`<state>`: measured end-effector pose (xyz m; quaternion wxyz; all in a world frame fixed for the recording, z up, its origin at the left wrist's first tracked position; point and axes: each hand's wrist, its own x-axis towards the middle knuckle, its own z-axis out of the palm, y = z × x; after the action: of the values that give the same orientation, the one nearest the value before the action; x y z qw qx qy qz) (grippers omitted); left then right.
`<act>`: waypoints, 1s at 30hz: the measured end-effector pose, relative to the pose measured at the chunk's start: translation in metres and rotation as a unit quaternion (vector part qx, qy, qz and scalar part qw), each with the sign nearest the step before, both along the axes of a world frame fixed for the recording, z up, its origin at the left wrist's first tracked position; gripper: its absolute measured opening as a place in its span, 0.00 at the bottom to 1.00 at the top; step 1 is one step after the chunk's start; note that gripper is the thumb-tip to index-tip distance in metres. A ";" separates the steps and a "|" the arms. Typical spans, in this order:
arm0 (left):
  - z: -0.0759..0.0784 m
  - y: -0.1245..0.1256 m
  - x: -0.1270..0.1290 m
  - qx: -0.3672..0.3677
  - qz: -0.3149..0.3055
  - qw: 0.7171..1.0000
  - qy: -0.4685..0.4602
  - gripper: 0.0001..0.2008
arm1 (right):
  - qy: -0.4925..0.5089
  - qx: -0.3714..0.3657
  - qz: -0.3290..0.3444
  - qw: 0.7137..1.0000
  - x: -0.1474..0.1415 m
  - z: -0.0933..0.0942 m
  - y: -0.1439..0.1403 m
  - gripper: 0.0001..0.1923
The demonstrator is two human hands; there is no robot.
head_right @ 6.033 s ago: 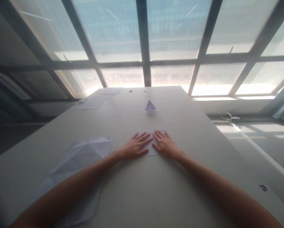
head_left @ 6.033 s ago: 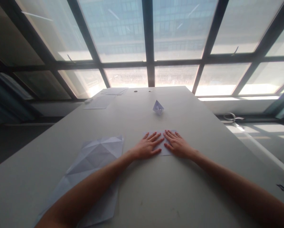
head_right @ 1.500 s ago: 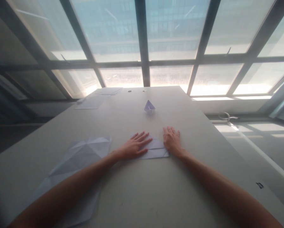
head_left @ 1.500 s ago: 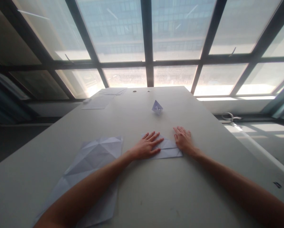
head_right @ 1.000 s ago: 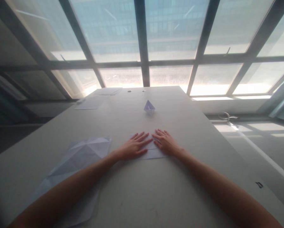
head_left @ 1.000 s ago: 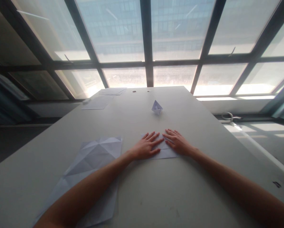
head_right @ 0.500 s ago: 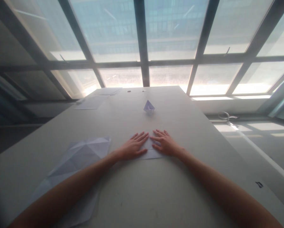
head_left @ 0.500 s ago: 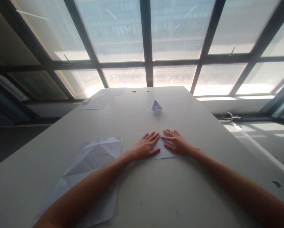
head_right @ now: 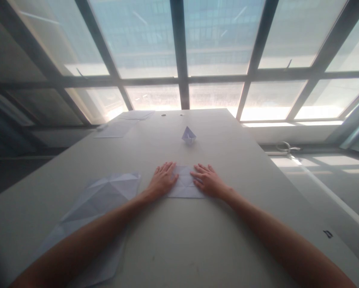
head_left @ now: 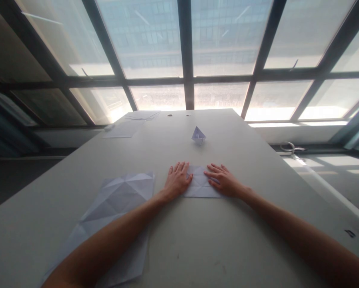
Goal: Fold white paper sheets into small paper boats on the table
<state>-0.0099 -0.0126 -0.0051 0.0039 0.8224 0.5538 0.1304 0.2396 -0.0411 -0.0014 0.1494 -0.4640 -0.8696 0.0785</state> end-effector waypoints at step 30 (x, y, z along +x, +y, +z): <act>0.011 -0.002 0.003 -0.061 -0.344 0.932 -0.093 0.21 | 0.011 0.006 -0.004 1.000 0.001 -0.001 0.000 0.24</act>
<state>-0.0065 -0.0143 0.0056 0.1502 0.9449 0.2408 0.1629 0.2407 -0.0410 -0.0025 0.1620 -0.4657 -0.8665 0.0776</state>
